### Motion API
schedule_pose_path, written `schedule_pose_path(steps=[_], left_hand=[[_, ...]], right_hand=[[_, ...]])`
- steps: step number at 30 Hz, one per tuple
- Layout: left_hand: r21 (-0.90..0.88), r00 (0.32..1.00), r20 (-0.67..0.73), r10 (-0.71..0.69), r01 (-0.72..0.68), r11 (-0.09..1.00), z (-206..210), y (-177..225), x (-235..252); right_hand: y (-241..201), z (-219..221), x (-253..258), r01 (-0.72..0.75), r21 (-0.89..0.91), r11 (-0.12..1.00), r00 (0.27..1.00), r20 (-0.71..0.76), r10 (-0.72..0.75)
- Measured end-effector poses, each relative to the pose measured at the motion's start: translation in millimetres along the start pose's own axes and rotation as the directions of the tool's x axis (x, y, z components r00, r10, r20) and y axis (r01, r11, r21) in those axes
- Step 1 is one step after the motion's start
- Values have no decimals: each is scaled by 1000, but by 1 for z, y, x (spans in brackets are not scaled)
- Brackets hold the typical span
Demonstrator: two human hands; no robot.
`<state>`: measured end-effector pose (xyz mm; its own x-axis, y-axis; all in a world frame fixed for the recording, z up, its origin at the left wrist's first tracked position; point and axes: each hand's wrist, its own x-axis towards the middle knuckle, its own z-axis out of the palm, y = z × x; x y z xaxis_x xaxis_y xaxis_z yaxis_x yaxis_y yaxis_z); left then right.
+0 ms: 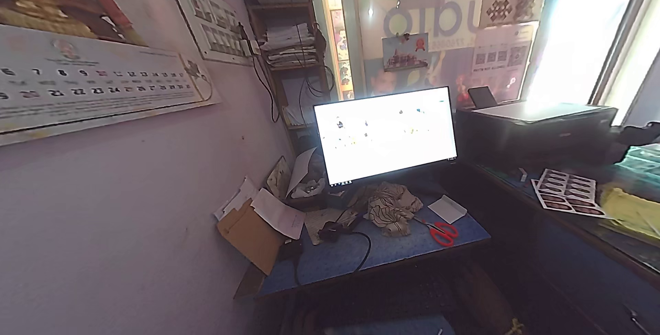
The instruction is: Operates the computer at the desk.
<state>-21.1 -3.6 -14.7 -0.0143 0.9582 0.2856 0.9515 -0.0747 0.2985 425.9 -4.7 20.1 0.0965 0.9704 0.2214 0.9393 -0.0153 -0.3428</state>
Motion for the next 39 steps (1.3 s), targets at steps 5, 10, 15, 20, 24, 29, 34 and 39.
schedule_pose_path(steps=[5,10,15,20,24,29,34,39], left_hand=[[-37,999,-38,31,-32,999,-2,-2,-1],[-43,998,-52,37,-39,998,-2,-3,-2],[-37,999,-43,25,-27,999,-1,-3,-2],[-12,1000,-20,18,-19,1000,-2,-2,-2],[-23,999,-27,22,-23,999,-1,-2,-2],[-21,999,-27,22,-23,1000,-2,-1,-2],[-18,1000,-23,15,-16,1000,-3,-1,-2],[-24,1000,-8,9,-9,1000,-2,-1,-2]], right_hand=[[1,1,-2,16,-27,999,1000,-24,-17],[0,1,-2,28,-21,999,998,-53,-29],[3,4,-2,41,-25,999,996,-75,-43],[6,7,-1,72,-34,997,992,-105,-75],[5,4,-2,63,-34,997,992,-104,-66],[5,4,-1,49,-34,998,993,-108,-52],[5,6,0,54,-47,997,991,-124,-59],[5,6,-1,51,-45,998,991,-122,-56]])
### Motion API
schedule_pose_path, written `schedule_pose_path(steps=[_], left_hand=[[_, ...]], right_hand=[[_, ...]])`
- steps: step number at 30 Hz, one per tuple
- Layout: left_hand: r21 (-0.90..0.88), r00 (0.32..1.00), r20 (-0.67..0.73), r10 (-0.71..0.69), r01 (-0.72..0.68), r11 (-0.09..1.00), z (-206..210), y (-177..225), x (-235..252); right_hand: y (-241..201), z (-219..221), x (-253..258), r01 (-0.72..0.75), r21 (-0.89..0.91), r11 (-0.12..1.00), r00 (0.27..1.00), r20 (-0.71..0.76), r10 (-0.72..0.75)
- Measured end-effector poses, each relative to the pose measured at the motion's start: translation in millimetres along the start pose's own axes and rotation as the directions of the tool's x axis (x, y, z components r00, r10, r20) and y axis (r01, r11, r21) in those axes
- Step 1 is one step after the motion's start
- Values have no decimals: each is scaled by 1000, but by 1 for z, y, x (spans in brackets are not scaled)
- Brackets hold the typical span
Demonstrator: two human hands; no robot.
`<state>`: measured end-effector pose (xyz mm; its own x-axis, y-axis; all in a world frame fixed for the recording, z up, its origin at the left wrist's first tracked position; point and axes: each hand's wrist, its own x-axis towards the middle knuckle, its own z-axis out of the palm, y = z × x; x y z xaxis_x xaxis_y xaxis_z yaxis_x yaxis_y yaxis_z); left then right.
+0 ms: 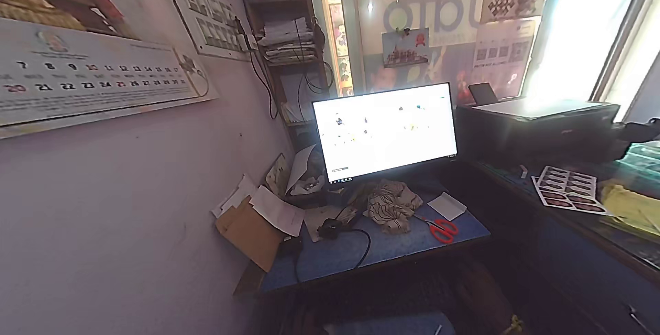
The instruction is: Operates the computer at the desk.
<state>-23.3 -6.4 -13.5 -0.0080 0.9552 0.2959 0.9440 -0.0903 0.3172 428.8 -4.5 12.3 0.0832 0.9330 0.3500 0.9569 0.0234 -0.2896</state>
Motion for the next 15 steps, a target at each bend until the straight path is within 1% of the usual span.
schedule_pose_path(steps=[11,15], left_hand=[[-8,1000,13,-5,5,1000,-4,1,0],[3,999,38,-22,22,1000,-4,1,1]], right_hand=[[4,4,1,-4,15,1000,1000,15,4],[3,3,1,-2,6,1000,1000,24,2]])
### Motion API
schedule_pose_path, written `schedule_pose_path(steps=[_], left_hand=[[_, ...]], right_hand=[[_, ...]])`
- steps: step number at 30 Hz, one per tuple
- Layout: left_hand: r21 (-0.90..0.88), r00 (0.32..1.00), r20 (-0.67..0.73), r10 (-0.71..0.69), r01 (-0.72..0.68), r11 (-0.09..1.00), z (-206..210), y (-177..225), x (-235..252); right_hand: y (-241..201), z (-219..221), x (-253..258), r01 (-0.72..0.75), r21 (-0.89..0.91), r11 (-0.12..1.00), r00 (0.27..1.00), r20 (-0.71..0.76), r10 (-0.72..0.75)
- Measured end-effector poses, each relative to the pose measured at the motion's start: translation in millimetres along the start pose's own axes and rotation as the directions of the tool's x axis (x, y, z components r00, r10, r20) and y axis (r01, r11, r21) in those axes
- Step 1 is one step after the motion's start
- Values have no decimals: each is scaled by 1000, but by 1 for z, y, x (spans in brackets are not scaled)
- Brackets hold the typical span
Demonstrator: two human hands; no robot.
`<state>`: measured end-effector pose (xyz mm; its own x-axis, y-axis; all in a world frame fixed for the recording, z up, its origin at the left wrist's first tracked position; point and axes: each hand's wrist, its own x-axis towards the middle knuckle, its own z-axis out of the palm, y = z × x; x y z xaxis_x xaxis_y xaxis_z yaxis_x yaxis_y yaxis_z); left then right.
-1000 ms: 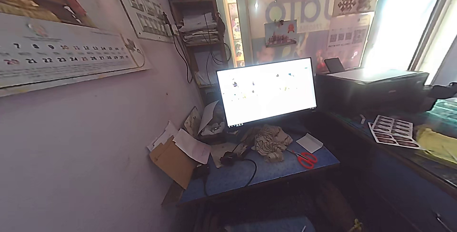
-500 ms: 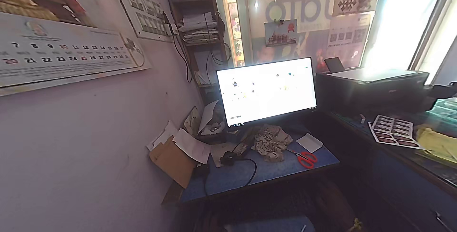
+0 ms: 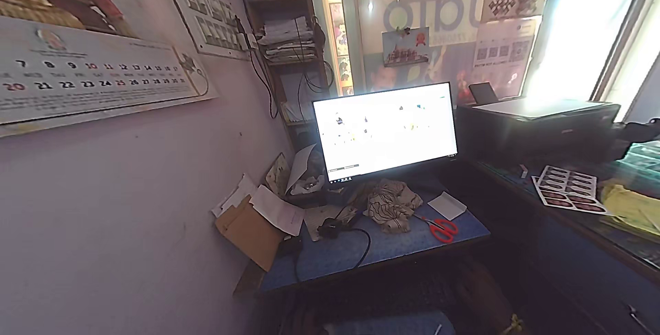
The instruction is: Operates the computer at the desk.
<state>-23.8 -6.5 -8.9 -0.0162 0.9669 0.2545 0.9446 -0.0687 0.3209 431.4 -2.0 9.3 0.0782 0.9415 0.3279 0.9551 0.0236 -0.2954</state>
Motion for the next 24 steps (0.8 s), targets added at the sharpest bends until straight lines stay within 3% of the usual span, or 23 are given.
schedule_pose_path(steps=[24], left_hand=[[-18,998,-54,29,-30,999,0,-1,-3]], right_hand=[[0,4,1,45,-4,999,997,-62,-45]])
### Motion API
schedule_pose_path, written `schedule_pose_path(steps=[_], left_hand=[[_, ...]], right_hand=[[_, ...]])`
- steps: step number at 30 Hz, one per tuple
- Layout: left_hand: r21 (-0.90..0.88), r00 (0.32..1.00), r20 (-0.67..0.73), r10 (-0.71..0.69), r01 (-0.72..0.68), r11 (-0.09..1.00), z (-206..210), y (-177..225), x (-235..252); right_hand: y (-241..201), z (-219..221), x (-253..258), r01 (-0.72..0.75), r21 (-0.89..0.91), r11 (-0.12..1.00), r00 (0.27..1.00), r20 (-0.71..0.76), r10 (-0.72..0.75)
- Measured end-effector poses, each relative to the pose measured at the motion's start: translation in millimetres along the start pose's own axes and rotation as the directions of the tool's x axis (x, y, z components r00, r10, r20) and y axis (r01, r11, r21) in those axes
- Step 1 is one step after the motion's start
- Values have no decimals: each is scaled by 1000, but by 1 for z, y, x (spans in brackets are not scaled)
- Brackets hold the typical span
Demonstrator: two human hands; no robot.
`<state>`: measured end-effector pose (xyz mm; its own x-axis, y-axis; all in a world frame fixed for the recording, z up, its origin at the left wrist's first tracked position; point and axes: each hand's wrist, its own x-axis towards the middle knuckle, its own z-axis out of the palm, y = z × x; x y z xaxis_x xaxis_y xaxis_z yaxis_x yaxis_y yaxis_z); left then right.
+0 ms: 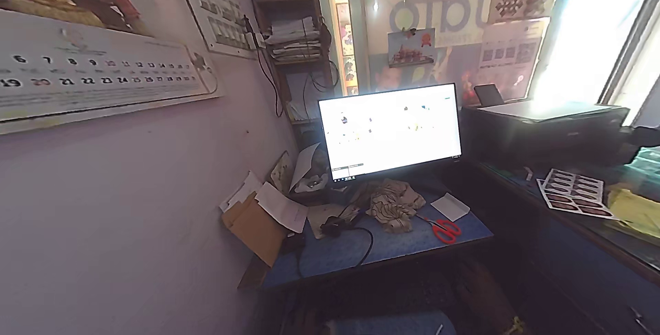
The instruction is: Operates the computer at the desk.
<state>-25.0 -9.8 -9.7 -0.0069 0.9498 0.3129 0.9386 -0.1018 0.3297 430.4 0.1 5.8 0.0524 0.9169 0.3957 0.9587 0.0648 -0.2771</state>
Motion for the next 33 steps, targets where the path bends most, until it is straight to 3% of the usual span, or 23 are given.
schedule_pose_path(steps=[17,25,30,33], left_hand=[[-17,1000,22,-8,8,1000,-2,2,2],[4,999,32,-2,2,1000,-3,3,4],[48,993,107,-56,51,998,-9,9,7],[40,999,34,-10,9,999,-3,4,5]], right_hand=[[-4,-5,0,-114,-4,993,990,85,114],[-2,-3,1,-83,0,997,994,71,83],[-16,-24,5,-125,31,992,973,198,116],[-21,-27,3,-144,53,988,971,201,130]])
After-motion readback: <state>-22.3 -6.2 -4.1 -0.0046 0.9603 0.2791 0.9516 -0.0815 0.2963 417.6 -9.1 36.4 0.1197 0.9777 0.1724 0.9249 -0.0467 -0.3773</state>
